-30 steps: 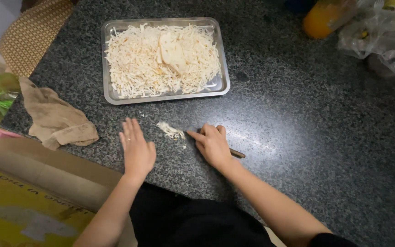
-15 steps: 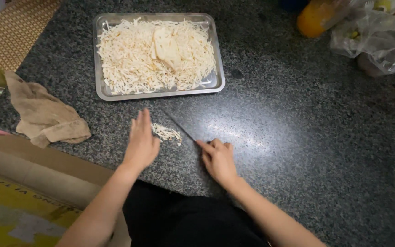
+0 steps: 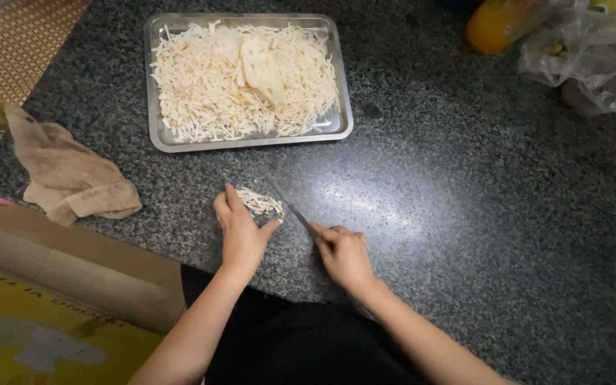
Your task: Shredding a block of cheese into a tray using a knife.
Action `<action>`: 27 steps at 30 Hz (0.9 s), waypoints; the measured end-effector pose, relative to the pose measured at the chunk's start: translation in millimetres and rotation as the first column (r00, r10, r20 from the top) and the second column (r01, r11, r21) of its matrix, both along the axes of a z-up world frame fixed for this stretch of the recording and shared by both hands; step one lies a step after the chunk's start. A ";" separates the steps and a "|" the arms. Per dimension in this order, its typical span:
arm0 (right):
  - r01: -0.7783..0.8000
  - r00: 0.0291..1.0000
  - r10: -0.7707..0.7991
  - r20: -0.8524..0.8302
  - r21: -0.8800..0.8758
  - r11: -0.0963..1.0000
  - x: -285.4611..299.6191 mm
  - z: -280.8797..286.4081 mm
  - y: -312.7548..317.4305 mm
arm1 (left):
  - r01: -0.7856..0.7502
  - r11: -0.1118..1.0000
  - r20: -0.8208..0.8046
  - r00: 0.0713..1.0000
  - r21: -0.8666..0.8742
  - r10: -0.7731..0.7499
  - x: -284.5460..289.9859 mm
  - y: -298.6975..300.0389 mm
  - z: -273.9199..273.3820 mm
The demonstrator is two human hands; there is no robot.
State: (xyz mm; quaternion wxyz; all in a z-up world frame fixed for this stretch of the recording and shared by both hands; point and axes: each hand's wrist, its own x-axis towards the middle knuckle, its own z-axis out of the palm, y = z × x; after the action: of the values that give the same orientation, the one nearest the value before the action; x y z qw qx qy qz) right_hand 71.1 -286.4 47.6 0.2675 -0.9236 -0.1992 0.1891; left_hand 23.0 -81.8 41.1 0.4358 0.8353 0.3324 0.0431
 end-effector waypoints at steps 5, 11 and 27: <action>-0.027 1.000 0.026 -0.016 -0.025 0.999 -3.9 2.6 13.3 | -0.062 0.998 -0.009 0.998 -0.005 0.062 12.7 0.5 -10.4; -0.078 0.996 0.079 -0.044 0.020 0.997 -7.1 4.2 25.9 | -0.085 0.995 0.106 0.990 -0.045 0.089 9.2 5.5 -27.8; -0.200 0.965 0.158 0.211 0.196 0.960 42.5 38.9 94.3 | -0.028 0.999 0.392 0.919 -0.016 0.032 69.1 79.6 6.9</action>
State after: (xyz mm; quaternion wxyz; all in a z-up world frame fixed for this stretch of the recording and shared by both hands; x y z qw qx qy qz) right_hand 113.6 -192.2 86.4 0.3271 -0.8812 -0.3265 0.0992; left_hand 92.1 -2.2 48.0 0.4970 0.8023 0.2515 0.2146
